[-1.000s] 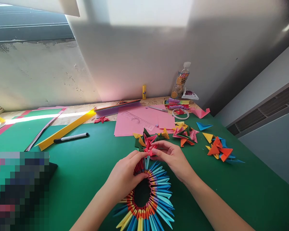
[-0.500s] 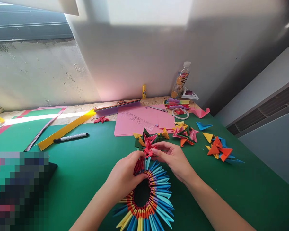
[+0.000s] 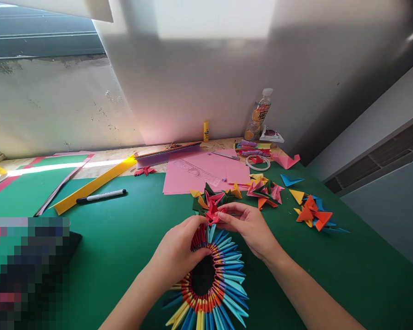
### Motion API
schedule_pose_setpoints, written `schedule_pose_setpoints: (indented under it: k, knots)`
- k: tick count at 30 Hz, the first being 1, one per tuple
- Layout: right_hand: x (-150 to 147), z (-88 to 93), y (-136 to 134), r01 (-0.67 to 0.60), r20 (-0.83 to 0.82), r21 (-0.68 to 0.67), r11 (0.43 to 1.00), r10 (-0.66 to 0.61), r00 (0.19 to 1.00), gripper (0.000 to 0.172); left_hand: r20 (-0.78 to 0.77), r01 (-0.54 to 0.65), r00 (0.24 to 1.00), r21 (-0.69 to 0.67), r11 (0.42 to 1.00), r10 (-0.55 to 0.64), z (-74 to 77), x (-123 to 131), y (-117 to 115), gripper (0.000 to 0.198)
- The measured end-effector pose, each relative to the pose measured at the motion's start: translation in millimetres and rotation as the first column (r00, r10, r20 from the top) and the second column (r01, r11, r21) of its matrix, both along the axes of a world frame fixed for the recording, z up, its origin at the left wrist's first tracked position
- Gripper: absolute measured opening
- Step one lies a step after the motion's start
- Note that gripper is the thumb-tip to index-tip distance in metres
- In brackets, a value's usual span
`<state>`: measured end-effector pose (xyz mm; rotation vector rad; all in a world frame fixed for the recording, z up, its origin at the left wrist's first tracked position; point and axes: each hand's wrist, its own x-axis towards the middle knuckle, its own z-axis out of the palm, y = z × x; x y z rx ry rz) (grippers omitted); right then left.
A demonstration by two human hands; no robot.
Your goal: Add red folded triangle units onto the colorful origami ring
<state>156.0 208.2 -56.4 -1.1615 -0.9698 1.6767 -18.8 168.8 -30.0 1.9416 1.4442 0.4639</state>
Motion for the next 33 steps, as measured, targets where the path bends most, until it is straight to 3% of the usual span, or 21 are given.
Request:
schedule_pose_setpoints:
  k: [33]
  knots:
    - [0.8,2.1,0.2,-0.017,0.007,0.023,1.0,0.017,1.0,0.032,-0.063,0.083,0.995,0.057,0.995,-0.079,1.5,-1.3,-0.7,0.033]
